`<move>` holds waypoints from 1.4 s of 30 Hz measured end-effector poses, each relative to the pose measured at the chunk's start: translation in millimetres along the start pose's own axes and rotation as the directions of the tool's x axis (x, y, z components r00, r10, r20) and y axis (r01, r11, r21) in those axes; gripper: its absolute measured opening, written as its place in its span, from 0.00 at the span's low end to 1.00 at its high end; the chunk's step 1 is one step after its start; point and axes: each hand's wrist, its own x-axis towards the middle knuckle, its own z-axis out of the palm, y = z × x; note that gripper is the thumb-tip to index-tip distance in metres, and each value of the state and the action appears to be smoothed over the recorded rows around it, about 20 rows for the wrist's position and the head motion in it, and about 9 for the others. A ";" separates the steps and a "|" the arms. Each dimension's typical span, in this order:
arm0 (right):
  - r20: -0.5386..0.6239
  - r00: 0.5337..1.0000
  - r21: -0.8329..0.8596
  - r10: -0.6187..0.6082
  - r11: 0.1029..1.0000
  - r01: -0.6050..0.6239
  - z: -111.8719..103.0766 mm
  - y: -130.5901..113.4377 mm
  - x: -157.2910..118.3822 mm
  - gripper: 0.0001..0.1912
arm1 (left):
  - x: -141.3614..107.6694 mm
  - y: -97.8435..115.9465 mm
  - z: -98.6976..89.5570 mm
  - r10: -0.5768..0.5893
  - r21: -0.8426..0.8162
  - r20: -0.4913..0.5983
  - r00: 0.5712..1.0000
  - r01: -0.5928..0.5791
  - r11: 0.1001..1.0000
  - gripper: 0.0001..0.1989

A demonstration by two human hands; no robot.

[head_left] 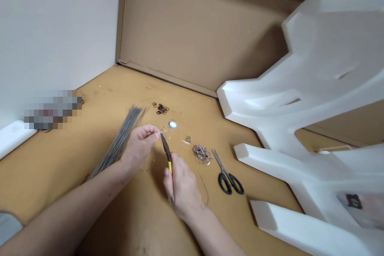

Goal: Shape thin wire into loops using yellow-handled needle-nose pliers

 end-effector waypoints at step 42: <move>0.258 0.941 0.510 0.220 0.796 -0.326 -7.3 2.0 -1.3 0.15 | 6.1 -3.5 -4.2 0.056 0.025 0.013 0.998 -0.057 0.998 0.03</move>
